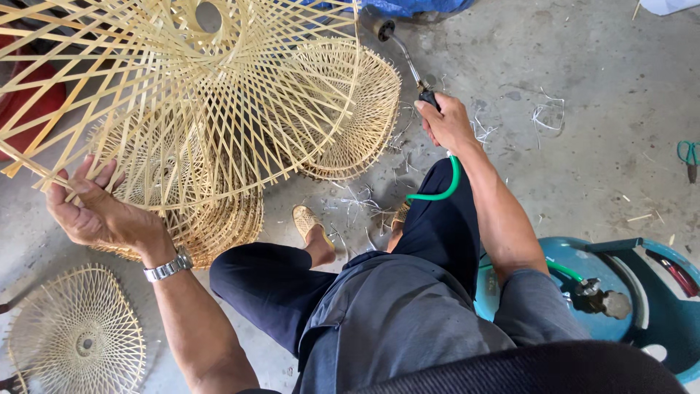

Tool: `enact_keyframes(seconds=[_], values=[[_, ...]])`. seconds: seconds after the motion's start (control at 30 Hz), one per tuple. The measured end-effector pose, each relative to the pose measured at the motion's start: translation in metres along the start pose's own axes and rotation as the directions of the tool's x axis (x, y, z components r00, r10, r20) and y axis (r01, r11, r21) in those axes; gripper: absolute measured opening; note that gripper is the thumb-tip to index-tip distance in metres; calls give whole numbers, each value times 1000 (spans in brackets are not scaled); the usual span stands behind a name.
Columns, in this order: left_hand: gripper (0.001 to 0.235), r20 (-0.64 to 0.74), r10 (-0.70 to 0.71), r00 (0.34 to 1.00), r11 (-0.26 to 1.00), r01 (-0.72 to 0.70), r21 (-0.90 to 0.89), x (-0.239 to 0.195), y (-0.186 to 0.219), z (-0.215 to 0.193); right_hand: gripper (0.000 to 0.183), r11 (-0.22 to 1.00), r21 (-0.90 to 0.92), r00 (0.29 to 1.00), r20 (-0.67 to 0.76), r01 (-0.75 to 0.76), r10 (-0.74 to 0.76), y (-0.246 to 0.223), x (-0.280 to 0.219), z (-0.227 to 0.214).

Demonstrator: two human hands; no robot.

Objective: The person uses a handheld blowtorch to apply heat to the surface of woven bamboo baskets. They rotate each basket to treat different areas and then place it on a stack before picking up the next one.

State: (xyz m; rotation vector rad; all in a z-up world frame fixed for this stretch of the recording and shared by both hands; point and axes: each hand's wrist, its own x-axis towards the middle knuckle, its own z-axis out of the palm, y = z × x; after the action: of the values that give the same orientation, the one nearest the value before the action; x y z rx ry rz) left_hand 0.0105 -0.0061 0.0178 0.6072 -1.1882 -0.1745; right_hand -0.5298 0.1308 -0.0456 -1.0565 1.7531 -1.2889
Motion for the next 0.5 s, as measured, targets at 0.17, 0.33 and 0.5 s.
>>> enact_keyframes(seconds=[0.17, 0.33, 0.5], values=[[25, -10, -24, 1000, 1000, 24, -18, 0, -5, -1, 27, 1000, 4, 999, -32, 21, -21, 1, -2, 0], [22, 7, 10, 1000, 1000, -11, 22, -4, -5, -2, 30, 997, -69, 995, -95, 26, -33, -15, 12, -6], [19, -1, 26, 1000, 999, -26, 46, -5, 0, -3, 27, 992, -125, 998, -67, -2, -6, -16, -11, -6]])
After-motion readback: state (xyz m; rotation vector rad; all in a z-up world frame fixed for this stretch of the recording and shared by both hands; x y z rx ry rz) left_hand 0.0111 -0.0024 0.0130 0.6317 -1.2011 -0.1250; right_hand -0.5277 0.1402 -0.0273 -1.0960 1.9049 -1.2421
